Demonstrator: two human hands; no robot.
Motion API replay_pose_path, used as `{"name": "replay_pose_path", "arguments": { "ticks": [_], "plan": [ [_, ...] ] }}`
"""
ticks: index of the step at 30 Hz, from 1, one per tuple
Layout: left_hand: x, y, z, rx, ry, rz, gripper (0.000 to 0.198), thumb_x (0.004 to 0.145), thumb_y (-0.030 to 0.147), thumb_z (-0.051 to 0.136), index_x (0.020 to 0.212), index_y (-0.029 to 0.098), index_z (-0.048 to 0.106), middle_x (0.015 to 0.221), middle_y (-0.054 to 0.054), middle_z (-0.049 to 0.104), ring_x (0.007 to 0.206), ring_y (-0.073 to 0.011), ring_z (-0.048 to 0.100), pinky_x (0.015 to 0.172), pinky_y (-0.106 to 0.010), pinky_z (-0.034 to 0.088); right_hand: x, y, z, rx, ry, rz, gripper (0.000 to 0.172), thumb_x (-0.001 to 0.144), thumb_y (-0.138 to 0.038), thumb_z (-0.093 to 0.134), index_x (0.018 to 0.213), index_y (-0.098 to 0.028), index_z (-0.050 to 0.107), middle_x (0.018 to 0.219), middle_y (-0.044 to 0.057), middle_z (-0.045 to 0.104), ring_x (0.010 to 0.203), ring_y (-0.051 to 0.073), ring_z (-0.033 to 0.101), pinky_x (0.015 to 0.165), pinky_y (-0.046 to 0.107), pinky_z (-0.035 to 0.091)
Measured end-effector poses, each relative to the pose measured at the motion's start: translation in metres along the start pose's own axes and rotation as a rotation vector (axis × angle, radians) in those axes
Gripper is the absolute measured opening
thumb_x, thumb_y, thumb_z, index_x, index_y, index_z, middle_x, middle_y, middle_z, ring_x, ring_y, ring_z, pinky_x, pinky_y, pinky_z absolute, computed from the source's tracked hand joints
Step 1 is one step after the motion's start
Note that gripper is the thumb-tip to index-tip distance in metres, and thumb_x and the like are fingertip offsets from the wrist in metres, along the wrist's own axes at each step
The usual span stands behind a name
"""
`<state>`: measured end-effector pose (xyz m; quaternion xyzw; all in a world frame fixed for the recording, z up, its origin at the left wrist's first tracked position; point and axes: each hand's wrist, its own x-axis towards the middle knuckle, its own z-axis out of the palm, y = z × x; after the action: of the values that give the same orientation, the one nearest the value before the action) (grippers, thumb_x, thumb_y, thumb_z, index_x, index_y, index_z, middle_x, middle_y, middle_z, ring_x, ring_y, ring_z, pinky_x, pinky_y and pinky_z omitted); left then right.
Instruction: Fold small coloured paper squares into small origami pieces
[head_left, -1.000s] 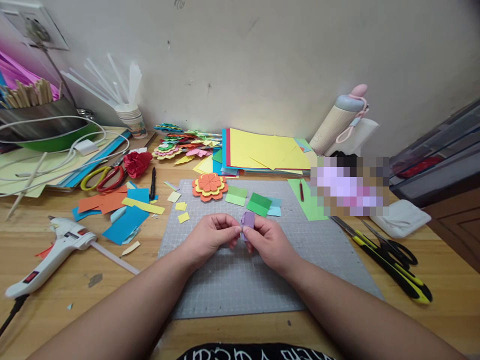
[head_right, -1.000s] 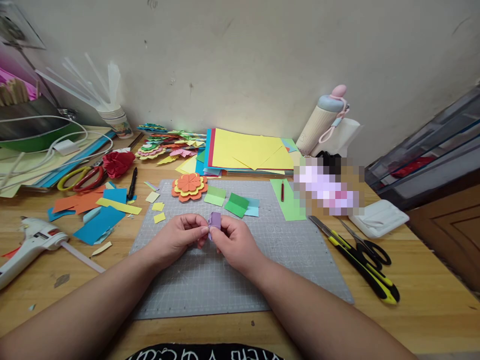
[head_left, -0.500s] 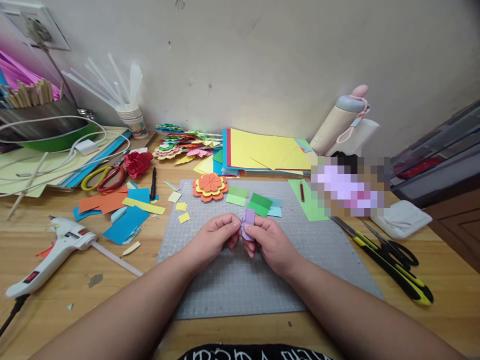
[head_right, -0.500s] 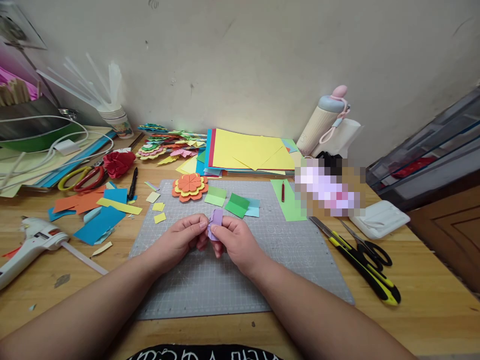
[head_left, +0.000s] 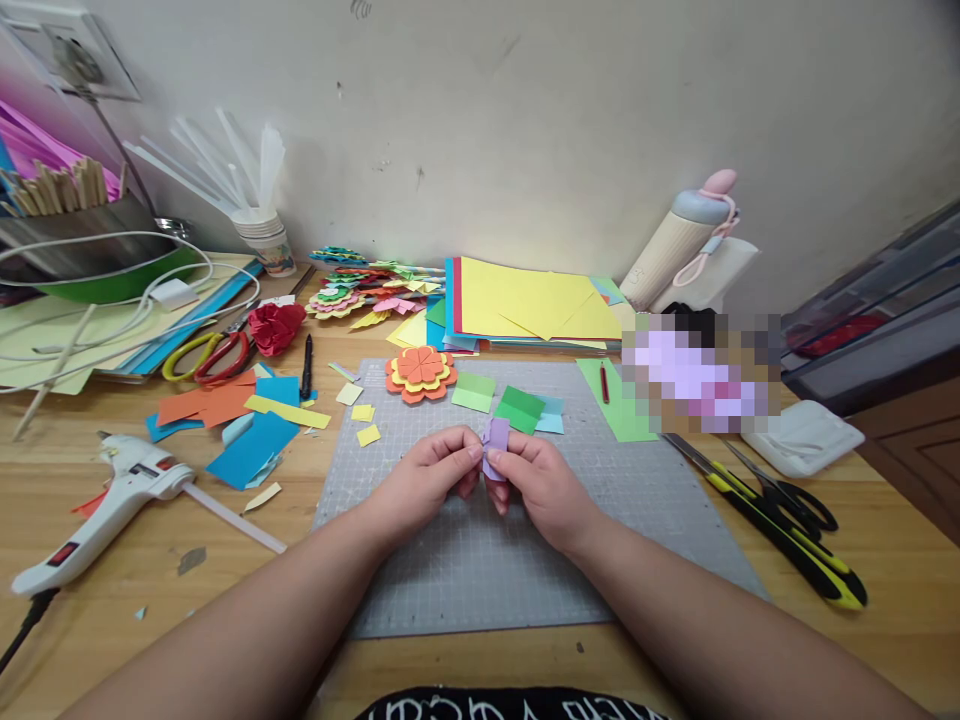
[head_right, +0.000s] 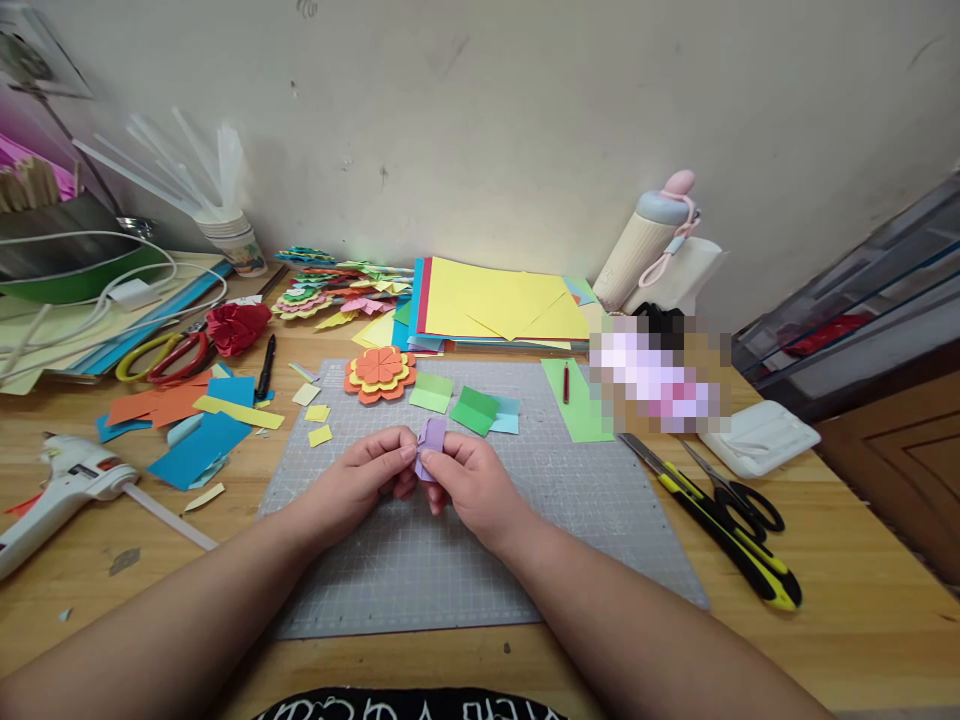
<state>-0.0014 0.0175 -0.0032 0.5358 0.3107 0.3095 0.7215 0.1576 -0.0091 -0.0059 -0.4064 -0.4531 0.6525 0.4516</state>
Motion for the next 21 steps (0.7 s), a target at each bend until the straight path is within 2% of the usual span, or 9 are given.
{"name": "replay_pose_path", "arguments": {
  "ticks": [16, 21],
  "plan": [
    [-0.0016, 0.0047, 0.0021, -0.054, -0.035, 0.015, 0.028, 0.088, 0.034, 0.056, 0.068, 0.017, 0.046, 0.055, 0.006, 0.044, 0.056, -0.0115, 0.052, 0.059, -0.026, 0.030, -0.0014, -0.0047, 0.0009, -0.022, -0.038, -0.022, 0.022, 0.083, -0.030, 0.057, 0.065, -0.016, 0.057, 0.050, -0.004, 0.052, 0.044, 0.008, 0.045, 0.045, 0.022, 0.039],
    [-0.0017, 0.0039, 0.0049, -0.098, -0.052, 0.007, 0.029, 0.091, 0.036, 0.048, 0.068, 0.017, 0.047, 0.057, 0.002, 0.049, 0.057, -0.0135, 0.052, 0.057, -0.027, 0.031, -0.0013, -0.0014, 0.0002, 0.037, -0.059, -0.026, 0.021, 0.084, -0.032, 0.056, 0.070, -0.016, 0.058, 0.049, -0.005, 0.049, 0.043, 0.009, 0.045, 0.044, 0.022, 0.039]
  ]
}}
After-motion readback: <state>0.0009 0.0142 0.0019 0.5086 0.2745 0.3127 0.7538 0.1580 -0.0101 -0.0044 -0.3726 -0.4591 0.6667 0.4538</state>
